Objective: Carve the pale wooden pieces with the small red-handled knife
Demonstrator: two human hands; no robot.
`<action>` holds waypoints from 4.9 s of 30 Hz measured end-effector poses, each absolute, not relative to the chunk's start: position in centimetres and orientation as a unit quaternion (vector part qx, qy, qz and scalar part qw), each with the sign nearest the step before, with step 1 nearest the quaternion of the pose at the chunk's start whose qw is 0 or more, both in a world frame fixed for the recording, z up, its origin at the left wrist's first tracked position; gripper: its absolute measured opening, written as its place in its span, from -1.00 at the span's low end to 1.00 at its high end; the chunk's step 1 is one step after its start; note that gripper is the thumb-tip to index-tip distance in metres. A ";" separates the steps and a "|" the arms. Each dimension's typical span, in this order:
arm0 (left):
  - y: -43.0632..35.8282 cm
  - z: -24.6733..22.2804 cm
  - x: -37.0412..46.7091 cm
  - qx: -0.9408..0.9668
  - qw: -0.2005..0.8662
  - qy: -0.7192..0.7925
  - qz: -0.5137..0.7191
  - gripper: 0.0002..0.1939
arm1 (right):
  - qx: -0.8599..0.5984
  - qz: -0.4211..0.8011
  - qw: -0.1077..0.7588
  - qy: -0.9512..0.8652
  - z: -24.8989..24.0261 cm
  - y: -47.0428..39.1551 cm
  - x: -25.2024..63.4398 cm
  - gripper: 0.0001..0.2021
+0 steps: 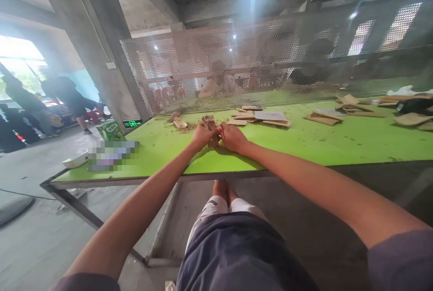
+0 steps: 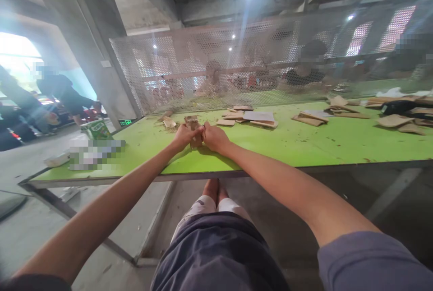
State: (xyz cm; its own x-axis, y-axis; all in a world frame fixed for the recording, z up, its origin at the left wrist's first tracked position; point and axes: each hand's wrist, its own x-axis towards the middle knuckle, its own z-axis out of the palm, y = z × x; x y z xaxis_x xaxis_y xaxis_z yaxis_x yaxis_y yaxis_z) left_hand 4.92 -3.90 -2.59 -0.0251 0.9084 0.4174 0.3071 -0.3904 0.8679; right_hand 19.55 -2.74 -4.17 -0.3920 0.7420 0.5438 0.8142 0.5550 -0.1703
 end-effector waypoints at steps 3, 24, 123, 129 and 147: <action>-4.2 -2.4 5.1 0.645 0.294 0.460 0.535 -0.53 | -0.482 -0.067 0.290 -0.824 -4.1 -3.3 19.5 -0.66; -3.0 -3.4 4.1 0.625 0.266 0.485 0.550 -0.49 | -0.382 0.076 0.333 -0.859 -3.0 -3.5 19.5 -0.58; -2.9 -3.2 4.0 0.641 0.393 0.381 0.538 -0.49 | -0.388 0.018 0.339 -0.857 -3.5 -1.9 19.6 -0.60; -2.7 -3.1 3.8 0.630 0.376 0.403 0.547 -0.51 | -0.436 -0.025 0.320 -0.841 -3.4 -2.6 19.6 -0.63; -3.1 -2.9 4.2 0.611 0.370 0.403 0.573 -0.60 | -0.523 -0.147 0.279 -0.792 -2.5 -4.8 19.4 -0.66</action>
